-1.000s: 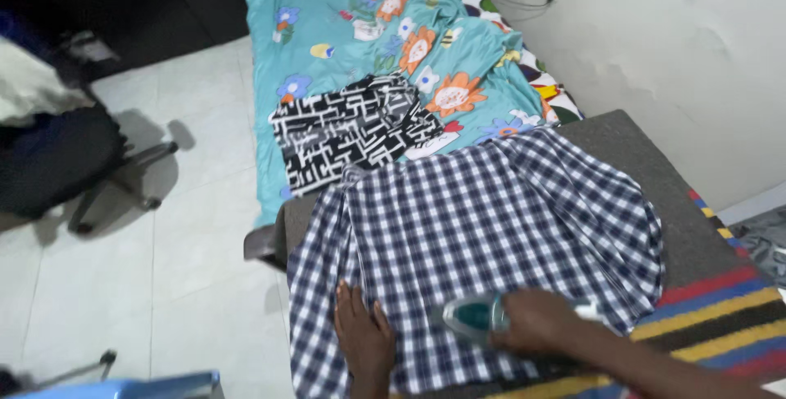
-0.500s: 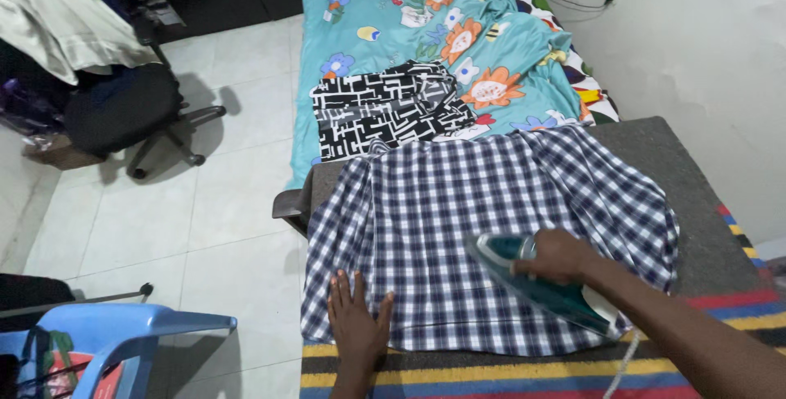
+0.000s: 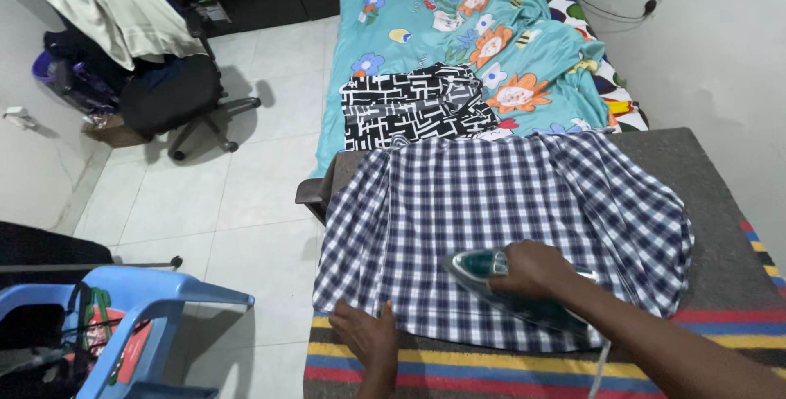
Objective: The person irons a checkered shirt on a small ironing board placed on a bed. They repeatedly smooth the fabric, move the iron across different sections, and flip the shirt to iron both sides.
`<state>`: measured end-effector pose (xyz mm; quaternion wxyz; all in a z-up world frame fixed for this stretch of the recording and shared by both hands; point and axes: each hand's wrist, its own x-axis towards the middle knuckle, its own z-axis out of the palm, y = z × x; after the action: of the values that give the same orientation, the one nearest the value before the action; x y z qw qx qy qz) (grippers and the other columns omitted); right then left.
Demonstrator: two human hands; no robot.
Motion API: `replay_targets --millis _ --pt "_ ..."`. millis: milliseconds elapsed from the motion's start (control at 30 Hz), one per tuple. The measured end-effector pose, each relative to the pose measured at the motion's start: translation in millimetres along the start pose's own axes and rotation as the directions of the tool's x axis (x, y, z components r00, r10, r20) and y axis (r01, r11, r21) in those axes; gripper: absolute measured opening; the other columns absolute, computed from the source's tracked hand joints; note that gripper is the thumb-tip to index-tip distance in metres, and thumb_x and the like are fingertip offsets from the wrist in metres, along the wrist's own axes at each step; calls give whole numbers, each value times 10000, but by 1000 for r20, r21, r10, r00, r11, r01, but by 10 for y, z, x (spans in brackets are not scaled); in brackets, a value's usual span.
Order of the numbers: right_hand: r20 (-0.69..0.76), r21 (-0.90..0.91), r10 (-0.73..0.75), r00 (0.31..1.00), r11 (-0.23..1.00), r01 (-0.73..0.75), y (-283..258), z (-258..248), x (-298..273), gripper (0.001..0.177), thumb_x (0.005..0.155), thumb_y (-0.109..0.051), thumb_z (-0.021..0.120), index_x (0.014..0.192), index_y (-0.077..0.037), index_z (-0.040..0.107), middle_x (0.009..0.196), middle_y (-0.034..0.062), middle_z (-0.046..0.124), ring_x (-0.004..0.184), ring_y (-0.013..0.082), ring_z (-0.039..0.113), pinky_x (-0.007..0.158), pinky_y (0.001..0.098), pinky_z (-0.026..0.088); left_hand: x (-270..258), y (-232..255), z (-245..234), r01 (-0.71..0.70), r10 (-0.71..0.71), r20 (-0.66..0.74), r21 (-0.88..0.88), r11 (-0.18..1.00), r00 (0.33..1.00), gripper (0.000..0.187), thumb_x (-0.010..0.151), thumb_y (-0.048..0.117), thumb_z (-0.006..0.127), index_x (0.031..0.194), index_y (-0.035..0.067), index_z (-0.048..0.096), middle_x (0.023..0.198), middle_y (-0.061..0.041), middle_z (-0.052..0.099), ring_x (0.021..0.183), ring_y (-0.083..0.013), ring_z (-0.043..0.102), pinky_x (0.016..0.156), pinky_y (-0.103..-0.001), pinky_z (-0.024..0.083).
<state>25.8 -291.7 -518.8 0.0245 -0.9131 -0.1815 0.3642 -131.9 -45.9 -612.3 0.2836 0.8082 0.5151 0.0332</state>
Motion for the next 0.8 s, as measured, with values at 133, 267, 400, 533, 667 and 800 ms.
replay_targets --millis 133,267,400,533,667,800 --pt "-9 74 78 997 994 -77 35 71 112 619 812 -553 775 1130 -24 731 947 129 777 823 239 775 760 403 617 -61 -167 222 72 -72 -3 -101 992 997 691 786 316 874 1249 -32 498 1173 -244 641 1119 -398 648 962 -468 528" --pt "19 -46 -236 972 971 236 60 144 101 712 787 -577 851 1147 16 693 1007 169 729 882 268 725 783 392 602 55 -237 466 340 -313 183 -142 929 932 381 806 226 815 1000 -64 660 931 -222 768 839 -334 755 777 -406 582" --pt "137 -180 -359 923 907 380 -49 182 -63 665 763 -597 820 1101 -31 734 970 157 755 851 273 736 761 403 584 69 -326 705 586 -386 441 -603 541 810 91 782 -1 747 794 -83 710 812 -192 748 637 -280 717 556 -383 577" --pt "46 -42 -195 980 980 197 -158 114 -109 653 770 -616 796 1035 -21 748 924 159 775 824 280 776 716 403 602 72 -394 795 604 -209 594 -609 514 777 184 838 -31 740 977 -81 631 797 -159 690 633 -261 697 545 -365 621" --pt "-71 73 -48 996 996 53 -211 78 1 616 808 -604 762 965 -10 793 882 166 782 784 276 794 702 384 600 -46 -421 678 585 -83 656 -600 545 750 291 917 -21 681 1091 -37 448 786 -186 704 638 -297 751 515 -386 599" --pt "-27 5 -158 987 987 158 -185 154 42 607 782 -600 789 1072 -69 737 938 146 763 834 276 761 734 410 592 -208 -367 494 528 -10 643 -620 580 766 214 936 16 675 969 -83 487 710 -200 645 556 -301 721 445 -407 588"
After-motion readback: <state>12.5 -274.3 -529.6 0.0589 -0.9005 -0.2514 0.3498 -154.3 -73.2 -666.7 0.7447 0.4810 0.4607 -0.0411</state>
